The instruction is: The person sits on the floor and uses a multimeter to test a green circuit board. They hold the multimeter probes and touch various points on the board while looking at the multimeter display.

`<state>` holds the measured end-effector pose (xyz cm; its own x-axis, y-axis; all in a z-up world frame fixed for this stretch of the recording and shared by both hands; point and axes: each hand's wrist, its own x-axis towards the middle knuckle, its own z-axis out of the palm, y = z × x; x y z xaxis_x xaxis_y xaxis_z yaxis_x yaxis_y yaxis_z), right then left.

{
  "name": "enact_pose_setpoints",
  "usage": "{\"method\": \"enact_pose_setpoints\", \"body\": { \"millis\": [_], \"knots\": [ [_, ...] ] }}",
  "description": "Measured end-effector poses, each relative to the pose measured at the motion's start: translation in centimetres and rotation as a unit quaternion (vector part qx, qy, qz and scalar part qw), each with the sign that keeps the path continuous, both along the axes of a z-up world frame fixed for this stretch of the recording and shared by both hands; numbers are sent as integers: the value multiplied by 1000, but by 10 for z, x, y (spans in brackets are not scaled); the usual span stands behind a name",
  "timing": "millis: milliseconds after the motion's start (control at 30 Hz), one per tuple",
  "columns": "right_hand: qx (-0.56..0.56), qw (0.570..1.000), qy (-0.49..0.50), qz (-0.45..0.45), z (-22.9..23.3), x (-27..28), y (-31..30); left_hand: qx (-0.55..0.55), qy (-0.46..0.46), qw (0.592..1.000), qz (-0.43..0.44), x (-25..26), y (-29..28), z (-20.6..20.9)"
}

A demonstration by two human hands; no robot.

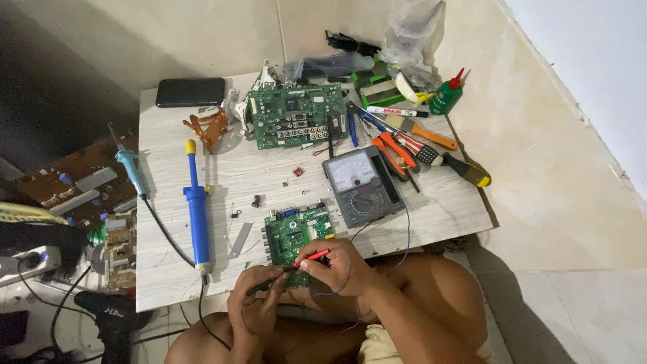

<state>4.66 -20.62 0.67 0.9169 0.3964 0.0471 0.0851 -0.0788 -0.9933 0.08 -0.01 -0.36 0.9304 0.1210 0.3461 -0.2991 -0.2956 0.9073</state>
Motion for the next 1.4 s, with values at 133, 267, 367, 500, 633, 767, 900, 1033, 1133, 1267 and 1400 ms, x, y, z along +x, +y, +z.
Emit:
{"method": "enact_pose_setpoints", "body": {
  "millis": [133, 267, 367, 500, 633, 767, 900, 1033, 1133, 1267, 1400],
  "knots": [
    [21, 999, 29, 16, 0, 5, -1, -31, -9, 999, -17, 6, 2, -7],
    [-19, 995, -57, -78, -6, -7, 11, 126, 53, 990, 46, 1, 16, -41],
    [-15, 987, -93, -130, 4, -19, 14, 128, 91, 984, 89, 6, 17, -61],
    [-44, 974, -123, -187, -6, -33, 7, 15, -10, 999, 36, 18, 6, -13],
    [-30, 972, -122, -199, -19, -26, 9, -16, -8, 999, 46, 15, 9, -35],
    [41, 966, -151, -207, -29, -14, 9, -3, -10, 1000, 28, 15, 12, -34],
    [10, 964, -177, -196, -33, -21, 5, -24, -18, 999, 24, 13, 12, -39],
    [-24, 962, -205, -181, -8, -31, 16, 16, -44, 999, 6, 18, 3, -31],
    [-21, 950, -267, -161, -6, -30, 20, -79, -98, 990, 64, 19, 0, -3],
    [-25, 952, -266, -147, -15, -28, 15, 50, -94, 994, -36, 25, 18, -33],
    [-35, 950, -276, -144, -8, -26, 18, 78, -66, 994, -25, 26, 17, -37]
  ]
}}
